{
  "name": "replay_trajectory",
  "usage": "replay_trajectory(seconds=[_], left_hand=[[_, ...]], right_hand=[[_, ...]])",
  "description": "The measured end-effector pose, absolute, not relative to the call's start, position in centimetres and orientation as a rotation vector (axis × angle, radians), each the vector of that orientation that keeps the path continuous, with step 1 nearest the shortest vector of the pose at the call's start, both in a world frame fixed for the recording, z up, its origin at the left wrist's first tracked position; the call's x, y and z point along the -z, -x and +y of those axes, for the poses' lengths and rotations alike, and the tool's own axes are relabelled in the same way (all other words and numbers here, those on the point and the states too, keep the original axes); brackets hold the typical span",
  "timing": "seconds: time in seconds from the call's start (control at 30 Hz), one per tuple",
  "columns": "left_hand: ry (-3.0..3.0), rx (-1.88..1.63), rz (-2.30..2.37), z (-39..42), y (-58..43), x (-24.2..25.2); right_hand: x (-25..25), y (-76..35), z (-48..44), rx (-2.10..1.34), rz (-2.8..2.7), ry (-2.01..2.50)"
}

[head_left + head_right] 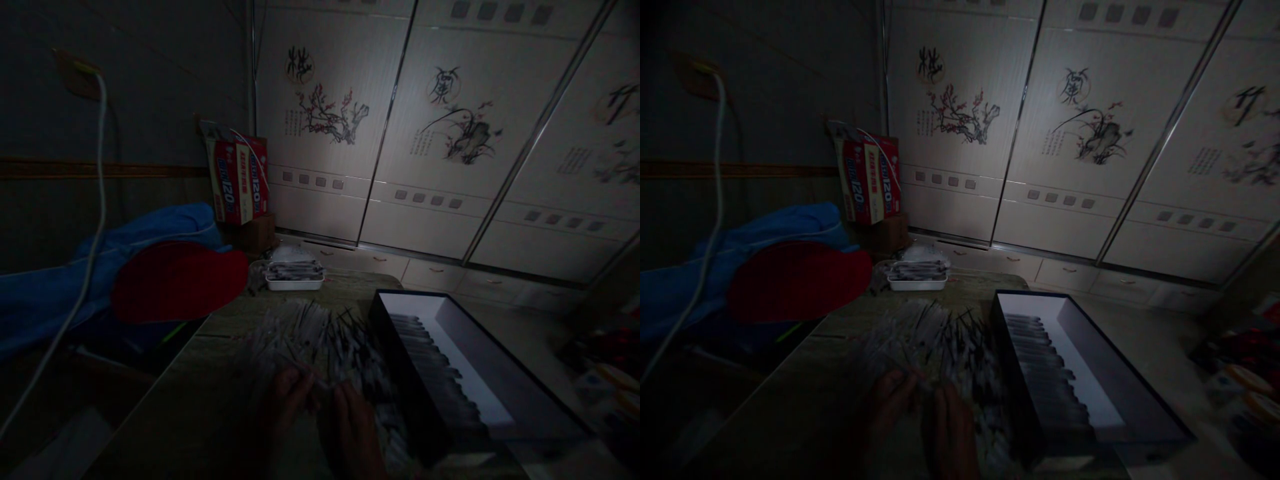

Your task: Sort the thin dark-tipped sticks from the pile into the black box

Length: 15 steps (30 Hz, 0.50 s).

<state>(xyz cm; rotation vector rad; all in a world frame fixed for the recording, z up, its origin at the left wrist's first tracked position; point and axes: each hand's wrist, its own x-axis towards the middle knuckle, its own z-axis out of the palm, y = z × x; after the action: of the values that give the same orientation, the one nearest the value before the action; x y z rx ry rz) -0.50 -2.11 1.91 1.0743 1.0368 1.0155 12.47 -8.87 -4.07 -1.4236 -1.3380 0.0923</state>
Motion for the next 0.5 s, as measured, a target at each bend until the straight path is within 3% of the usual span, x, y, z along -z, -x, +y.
replay_trajectory(seconds=[0.5], left_hand=[[-1.063, -1.012, 1.106, -1.9, 0.0, -1.6]], right_hand=[[5.8, -12.9, -7.7, -0.128, -1.346, 1.387]])
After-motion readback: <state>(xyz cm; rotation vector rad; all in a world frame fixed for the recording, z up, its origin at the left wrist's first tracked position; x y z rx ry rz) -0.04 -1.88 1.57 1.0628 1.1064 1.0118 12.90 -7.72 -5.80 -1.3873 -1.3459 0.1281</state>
